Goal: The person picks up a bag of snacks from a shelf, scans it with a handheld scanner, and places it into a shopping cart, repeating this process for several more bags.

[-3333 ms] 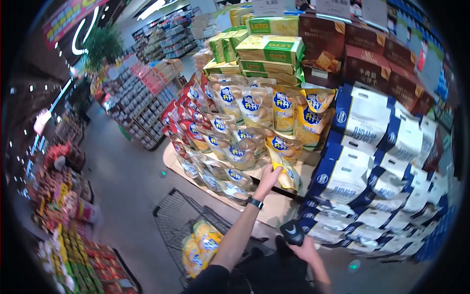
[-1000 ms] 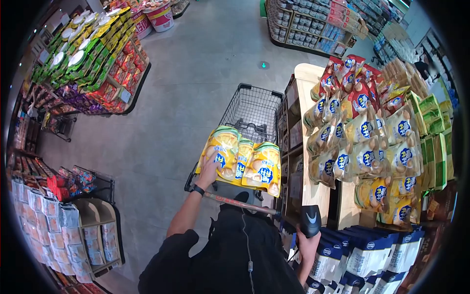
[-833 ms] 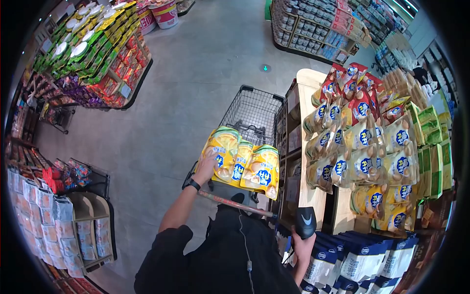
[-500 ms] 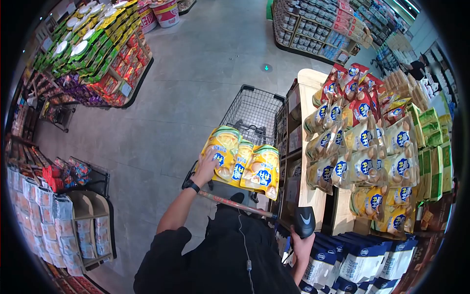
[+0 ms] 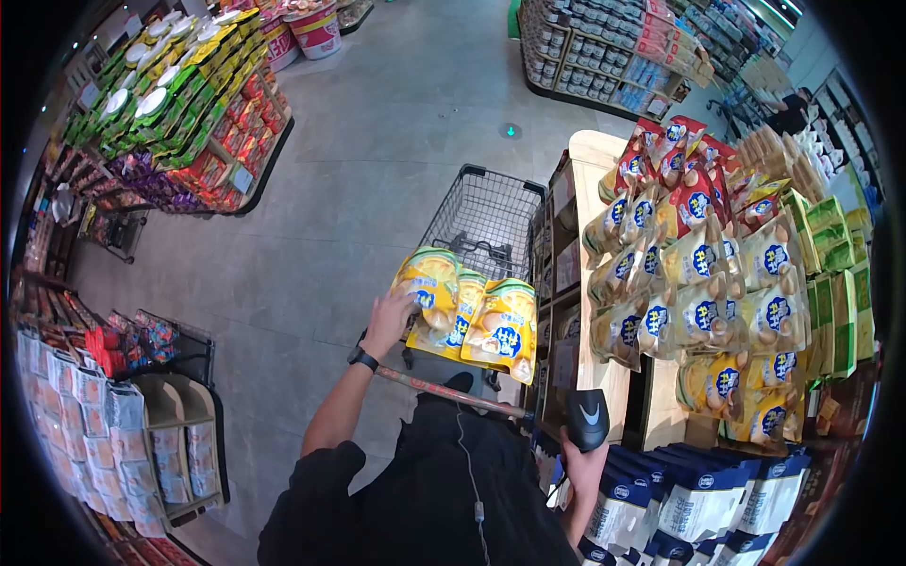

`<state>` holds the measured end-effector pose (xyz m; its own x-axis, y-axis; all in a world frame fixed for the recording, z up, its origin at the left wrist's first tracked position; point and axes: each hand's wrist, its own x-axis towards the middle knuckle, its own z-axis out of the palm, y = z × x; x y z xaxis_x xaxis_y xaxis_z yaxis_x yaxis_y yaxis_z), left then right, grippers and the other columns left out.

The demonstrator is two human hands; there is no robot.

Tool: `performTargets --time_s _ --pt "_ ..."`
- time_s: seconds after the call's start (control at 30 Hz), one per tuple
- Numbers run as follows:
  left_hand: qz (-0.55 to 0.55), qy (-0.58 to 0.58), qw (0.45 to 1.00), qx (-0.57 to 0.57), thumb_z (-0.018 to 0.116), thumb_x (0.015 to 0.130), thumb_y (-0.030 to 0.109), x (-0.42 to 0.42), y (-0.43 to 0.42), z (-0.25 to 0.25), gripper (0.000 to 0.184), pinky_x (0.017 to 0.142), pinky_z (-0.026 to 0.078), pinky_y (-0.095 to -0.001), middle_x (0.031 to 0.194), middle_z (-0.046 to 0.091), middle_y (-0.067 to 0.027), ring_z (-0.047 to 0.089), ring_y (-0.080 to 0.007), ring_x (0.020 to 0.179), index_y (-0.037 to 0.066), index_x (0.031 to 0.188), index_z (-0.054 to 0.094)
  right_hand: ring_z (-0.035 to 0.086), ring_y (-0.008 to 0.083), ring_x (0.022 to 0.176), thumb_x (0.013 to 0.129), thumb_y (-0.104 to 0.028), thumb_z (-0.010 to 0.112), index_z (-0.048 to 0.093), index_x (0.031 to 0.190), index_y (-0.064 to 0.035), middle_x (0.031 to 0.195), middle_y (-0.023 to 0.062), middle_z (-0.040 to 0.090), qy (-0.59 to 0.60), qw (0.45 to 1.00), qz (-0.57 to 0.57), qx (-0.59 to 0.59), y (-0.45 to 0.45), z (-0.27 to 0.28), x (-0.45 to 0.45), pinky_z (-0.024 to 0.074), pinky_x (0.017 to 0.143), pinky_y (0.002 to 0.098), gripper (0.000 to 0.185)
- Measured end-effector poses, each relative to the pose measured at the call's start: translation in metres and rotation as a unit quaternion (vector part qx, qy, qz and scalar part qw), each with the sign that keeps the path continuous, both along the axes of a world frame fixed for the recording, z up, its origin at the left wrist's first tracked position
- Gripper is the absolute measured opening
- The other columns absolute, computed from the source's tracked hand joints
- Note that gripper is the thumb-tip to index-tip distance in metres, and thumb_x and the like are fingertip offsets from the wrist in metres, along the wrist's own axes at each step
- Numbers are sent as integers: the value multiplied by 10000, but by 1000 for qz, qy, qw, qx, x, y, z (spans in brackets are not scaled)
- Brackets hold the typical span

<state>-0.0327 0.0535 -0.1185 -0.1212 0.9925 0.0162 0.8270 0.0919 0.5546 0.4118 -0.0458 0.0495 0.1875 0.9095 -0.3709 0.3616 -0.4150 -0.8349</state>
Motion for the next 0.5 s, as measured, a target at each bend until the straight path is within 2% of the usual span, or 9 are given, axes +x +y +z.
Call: performTargets --time_s 0.03,0.13,0.17,0.27,0.3,0.37,0.43,0.47,0.5 --pt "3 -41 999 25 609 984 211 -1 9 15 261 945 491 -535 1259 670 -203 624 -390 1162 65 1184 693 571 87 541 844 -123 798 683 839 25 616 21 619 1 1000 -5 3 0 2 -1 460 527 292 187" --pt "123 -99 987 -8 563 1032 269 -2 34 71 283 741 522 -454 998 720 -226 665 -439 920 26 1067 702 572 83 538 841 -110 798 687 853 27 616 23 622 -5 1000 -6 -7 -1 7 -2 459 523 289 177" --pt "122 -118 985 -22 560 1054 311 -4 40 98 361 667 520 -411 900 743 -192 711 -374 796 -30 1050 678 591 92 568 833 -100 802 696 891 31 648 27 642 -6 1000 13 0 0 12 -4 477 550 291 178" --pt "11 -315 949 -21 568 1061 309 -13 48 134 383 670 521 -349 917 757 -102 716 -199 783 -57 1054 681 625 110 635 828 -91 802 710 922 37 722 36 689 18 996 62 54 3 24 -14 521 619 309 184" --pt "0 -357 934 -31 569 1064 305 -13 46 147 383 673 526 -332 928 751 -80 702 -160 796 -60 1064 684 690 149 722 793 -77 810 723 965 35 799 81 737 22 994 89 65 5 21 -14 550 699 329 223" --pt "-30 -436 898 -57 571 1070 297 -11 47 170 381 679 536 -297 950 739 -36 674 -81 823 -65 1084 690 718 168 759 765 -68 812 725 984 29 825 118 748 8 986 135 98 12 36 -23 554 720 333 255" --pt "-26 -523 849 -66 572 1071 279 -4 50 184 349 708 555 -279 998 741 -51 687 -82 851 -47 1132 682 757 216 809 723 -59 809 724 1005 17 845 169 748 -10 983 155 98 17 47 -28 559 741 338 304" --pt "-24 -566 821 -73 573 1072 270 0 51 188 336 722 564 -270 1021 742 -58 693 -83 865 -38 1155 678 759 240 803 731 -73 805 720 992 16 851 165 749 -17 977 172 129 19 50 -27 563 749 349 289" --pt "-33 -574 813 -85 573 1071 271 5 52 192 338 737 572 -273 1035 741 -64 698 -89 873 -36 1172 670 735 215 777 733 -86 808 722 985 20 840 151 747 -1 979 156 131 20 53 -28 560 745 348 287"
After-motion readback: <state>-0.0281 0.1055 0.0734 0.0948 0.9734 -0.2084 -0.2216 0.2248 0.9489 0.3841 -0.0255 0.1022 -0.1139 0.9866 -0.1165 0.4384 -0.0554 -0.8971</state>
